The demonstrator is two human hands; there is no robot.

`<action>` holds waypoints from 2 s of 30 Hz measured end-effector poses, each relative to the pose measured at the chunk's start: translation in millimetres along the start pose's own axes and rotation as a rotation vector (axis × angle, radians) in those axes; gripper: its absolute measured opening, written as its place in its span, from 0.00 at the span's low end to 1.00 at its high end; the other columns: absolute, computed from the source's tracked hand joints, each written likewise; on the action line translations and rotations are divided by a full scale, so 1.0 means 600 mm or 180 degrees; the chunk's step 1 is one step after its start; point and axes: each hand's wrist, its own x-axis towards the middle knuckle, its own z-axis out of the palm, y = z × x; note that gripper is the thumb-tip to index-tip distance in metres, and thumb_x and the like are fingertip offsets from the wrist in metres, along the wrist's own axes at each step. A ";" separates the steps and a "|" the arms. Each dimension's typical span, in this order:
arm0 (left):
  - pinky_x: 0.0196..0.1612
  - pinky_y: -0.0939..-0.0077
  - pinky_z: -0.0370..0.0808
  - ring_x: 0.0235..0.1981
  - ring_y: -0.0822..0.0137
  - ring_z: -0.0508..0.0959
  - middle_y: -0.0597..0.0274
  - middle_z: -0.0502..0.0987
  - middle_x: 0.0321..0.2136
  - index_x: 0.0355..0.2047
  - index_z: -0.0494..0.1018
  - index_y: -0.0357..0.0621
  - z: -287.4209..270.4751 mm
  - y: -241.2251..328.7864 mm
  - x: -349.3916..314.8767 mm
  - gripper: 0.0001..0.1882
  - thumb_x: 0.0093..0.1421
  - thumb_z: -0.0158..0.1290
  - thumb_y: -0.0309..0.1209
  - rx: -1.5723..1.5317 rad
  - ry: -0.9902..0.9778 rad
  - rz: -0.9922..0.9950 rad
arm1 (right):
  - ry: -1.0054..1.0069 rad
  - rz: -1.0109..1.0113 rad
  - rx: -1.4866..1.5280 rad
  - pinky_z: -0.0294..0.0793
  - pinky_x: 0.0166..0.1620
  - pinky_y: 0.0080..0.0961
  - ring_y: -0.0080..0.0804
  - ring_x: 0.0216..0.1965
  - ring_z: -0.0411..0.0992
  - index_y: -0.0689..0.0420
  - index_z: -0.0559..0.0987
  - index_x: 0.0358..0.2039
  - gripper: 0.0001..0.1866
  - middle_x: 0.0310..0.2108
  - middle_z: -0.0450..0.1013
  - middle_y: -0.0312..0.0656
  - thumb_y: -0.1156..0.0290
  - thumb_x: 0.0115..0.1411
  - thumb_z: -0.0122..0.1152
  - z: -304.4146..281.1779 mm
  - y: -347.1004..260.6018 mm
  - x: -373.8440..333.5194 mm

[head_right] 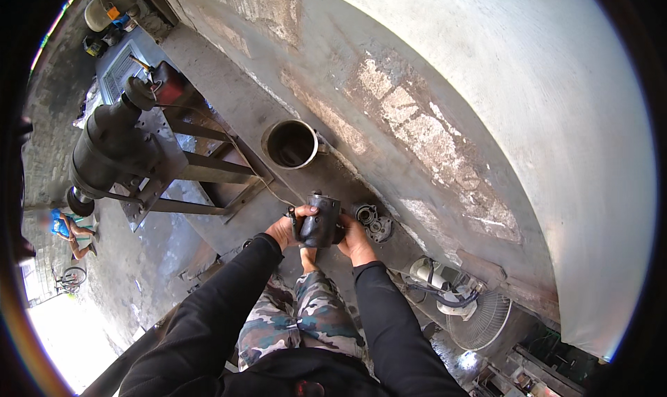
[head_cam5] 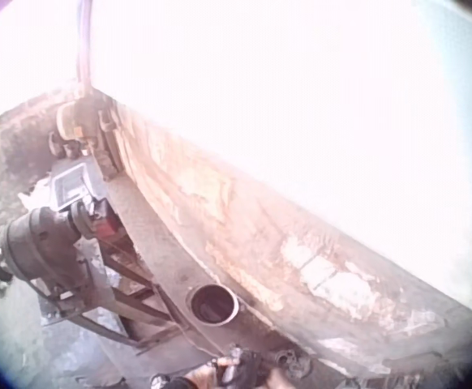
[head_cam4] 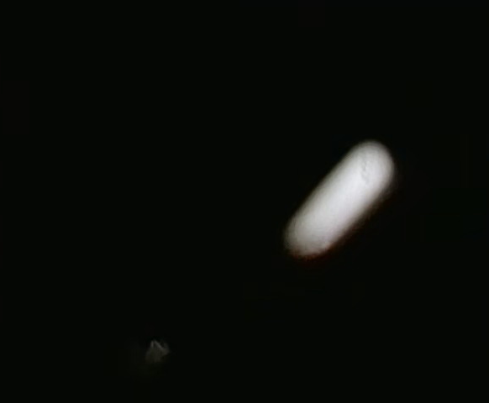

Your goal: The person picks up cylindrical metal parts from a workbench, walks to a bench grinder, and grinds the outer surfaces of the parts one at a time. The person repeatedly rotates and repositions each part against the grinding wheel, then places it down and picks up another part to continue grinding.

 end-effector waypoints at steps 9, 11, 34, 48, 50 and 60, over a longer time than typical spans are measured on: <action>0.61 0.24 0.70 0.53 0.41 0.80 0.47 0.80 0.52 0.60 0.72 0.43 -0.027 0.028 0.056 0.41 0.51 0.67 0.53 -0.0875 0.0219 0.0742 | 0.1182 -0.1272 -0.1019 0.79 0.51 0.35 0.36 0.45 0.78 0.65 0.76 0.55 0.21 0.47 0.79 0.45 0.80 0.61 0.58 0.052 -0.016 0.073; 0.62 0.16 0.65 0.55 0.38 0.78 0.48 0.79 0.54 0.63 0.70 0.45 -0.028 0.025 0.056 0.44 0.50 0.67 0.54 -0.1081 0.0236 0.0968 | 0.1486 -0.1217 -0.1936 0.77 0.53 0.36 0.38 0.46 0.78 0.67 0.76 0.55 0.24 0.47 0.80 0.48 0.81 0.55 0.61 0.067 -0.038 0.088; 0.66 0.32 0.64 0.59 0.47 0.74 0.56 0.77 0.57 0.60 0.72 0.54 -0.056 -0.086 0.086 0.32 0.61 0.56 0.56 -0.2211 0.1298 0.0869 | 0.1476 -0.0989 -0.7498 0.68 0.64 0.53 0.54 0.68 0.61 0.55 0.73 0.64 0.35 0.71 0.59 0.49 0.63 0.56 0.73 0.097 -0.064 0.062; 0.51 0.38 0.75 0.43 0.50 0.80 0.57 0.80 0.42 0.51 0.75 0.51 -0.148 -0.146 -0.301 0.32 0.52 0.66 0.54 -0.1779 0.1526 0.1116 | 0.0733 -0.2392 -0.6514 0.72 0.58 0.48 0.56 0.54 0.72 0.59 0.79 0.53 0.25 0.51 0.75 0.51 0.65 0.55 0.72 0.191 -0.038 -0.010; 0.52 0.38 0.76 0.44 0.48 0.81 0.54 0.81 0.43 0.53 0.74 0.48 -0.135 -0.172 -0.396 0.33 0.51 0.66 0.51 -0.1950 0.1400 0.1296 | -0.0121 -0.2273 -0.6129 0.76 0.54 0.45 0.55 0.50 0.76 0.61 0.81 0.49 0.20 0.45 0.79 0.53 0.67 0.57 0.71 0.271 0.005 -0.018; 0.58 0.41 0.79 0.46 0.42 0.84 0.41 0.81 0.47 0.58 0.70 0.38 -0.069 -0.195 -0.679 0.37 0.55 0.64 0.48 -0.2350 0.0831 0.3050 | -0.2291 -0.2055 -0.7640 0.77 0.59 0.49 0.61 0.58 0.75 0.53 0.56 0.74 0.43 0.71 0.59 0.62 0.58 0.64 0.64 0.751 0.307 0.053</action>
